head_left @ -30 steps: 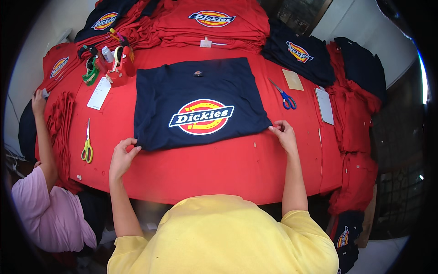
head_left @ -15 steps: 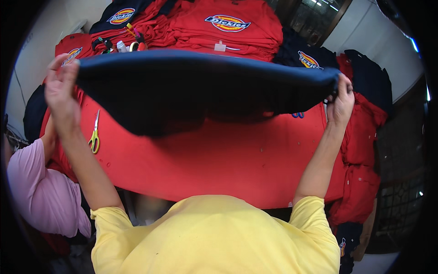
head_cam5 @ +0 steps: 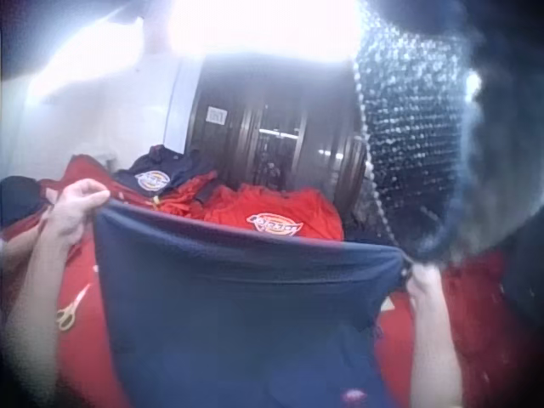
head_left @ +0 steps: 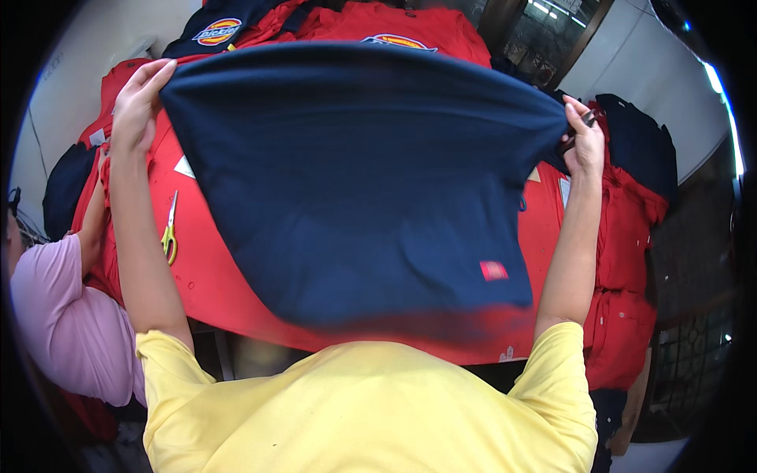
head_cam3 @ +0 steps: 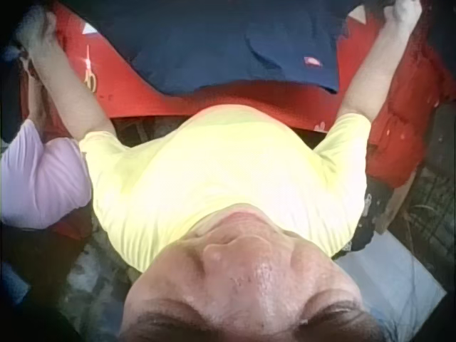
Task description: The person spreads out, folds, and stacks shirts on a large table, then places the folded shirts into a plastic bag.
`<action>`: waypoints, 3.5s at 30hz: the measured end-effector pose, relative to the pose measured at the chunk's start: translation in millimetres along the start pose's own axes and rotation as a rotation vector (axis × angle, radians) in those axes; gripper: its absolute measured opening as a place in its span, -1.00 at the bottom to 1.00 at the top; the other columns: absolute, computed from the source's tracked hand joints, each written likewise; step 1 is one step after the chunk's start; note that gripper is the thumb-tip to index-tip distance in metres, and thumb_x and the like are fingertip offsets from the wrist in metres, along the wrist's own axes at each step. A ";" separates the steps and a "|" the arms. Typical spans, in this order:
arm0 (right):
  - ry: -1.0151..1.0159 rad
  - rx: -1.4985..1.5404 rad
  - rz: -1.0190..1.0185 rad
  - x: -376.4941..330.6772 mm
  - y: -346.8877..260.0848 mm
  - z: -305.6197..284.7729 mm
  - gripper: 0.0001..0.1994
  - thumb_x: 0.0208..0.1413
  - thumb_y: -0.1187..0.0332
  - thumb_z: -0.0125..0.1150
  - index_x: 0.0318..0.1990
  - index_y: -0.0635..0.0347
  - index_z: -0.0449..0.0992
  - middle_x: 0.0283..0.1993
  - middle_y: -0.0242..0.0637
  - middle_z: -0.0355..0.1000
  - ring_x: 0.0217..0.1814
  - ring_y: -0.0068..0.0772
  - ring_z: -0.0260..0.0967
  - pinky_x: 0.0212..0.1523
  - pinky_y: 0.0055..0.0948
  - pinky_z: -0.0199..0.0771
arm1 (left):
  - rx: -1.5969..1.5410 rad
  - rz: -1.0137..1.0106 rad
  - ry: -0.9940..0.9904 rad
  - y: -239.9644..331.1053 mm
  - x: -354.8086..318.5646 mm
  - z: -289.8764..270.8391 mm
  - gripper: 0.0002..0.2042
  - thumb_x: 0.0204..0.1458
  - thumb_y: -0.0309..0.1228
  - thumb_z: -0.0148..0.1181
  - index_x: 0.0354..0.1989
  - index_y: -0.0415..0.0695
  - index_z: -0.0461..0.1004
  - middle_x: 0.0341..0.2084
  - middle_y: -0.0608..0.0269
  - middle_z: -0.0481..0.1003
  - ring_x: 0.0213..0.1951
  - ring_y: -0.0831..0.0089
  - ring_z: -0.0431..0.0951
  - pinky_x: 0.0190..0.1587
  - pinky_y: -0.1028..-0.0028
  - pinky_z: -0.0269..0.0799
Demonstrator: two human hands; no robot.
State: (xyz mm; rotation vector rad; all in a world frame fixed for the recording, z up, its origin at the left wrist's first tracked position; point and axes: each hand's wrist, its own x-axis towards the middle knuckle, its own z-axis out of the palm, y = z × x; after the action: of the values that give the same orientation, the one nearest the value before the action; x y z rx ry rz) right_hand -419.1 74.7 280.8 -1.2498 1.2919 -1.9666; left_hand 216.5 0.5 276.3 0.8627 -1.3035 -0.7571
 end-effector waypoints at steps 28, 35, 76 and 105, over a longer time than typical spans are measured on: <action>-0.399 -0.987 0.286 -197.6 110.5 -47.8 -0.72 0.20 0.28 0.08 -0.22 0.40 0.53 -0.31 0.02 0.49 -0.22 -0.06 0.47 -0.16 -0.26 0.39 | 0.773 -0.380 -0.406 -97.4 -232.3 43.3 -0.73 0.05 -0.27 0.22 -0.28 -0.28 0.54 -0.32 0.01 0.52 -0.24 0.10 0.55 -0.14 0.27 0.42; -0.402 -1.125 0.241 -118.0 202.6 41.5 -0.66 0.04 0.18 0.31 -0.23 0.33 0.53 -0.46 -0.12 0.50 -0.30 -0.20 0.49 -0.19 -0.27 0.43 | 0.687 -0.475 -0.245 -191.3 -139.4 135.0 -0.62 0.08 -0.15 0.20 -0.12 -0.24 0.55 -0.34 -0.02 0.59 -0.22 0.17 0.60 -0.11 0.33 0.44; -0.547 -1.101 -0.051 -90.9 214.8 76.6 -0.76 0.03 0.34 0.27 -0.13 0.16 0.60 -0.11 -0.19 0.46 0.04 -0.14 0.39 0.03 -0.18 0.38 | 0.816 0.125 -0.239 -150.8 -142.4 204.1 -0.89 -0.04 -0.43 0.27 -0.36 -0.14 0.50 -0.42 0.16 0.50 -0.29 0.20 0.50 -0.22 0.26 0.43; -0.226 -1.226 -0.287 -107.5 254.1 68.0 -0.84 0.09 0.36 0.24 -0.16 0.07 0.56 -0.22 -0.25 0.33 -0.20 -0.18 0.45 -0.25 -0.20 0.49 | 0.986 -0.150 -0.055 -255.5 -114.6 153.8 -0.80 0.03 -0.36 0.24 -0.18 -0.10 0.51 -0.21 0.19 0.49 -0.07 0.14 0.41 0.04 0.22 0.22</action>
State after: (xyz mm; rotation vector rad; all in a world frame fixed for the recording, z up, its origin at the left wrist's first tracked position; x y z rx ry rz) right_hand -331.6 13.1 17.6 -2.1758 2.3881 -0.9844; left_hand 51.0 -42.7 6.5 1.7386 -1.6849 -0.2013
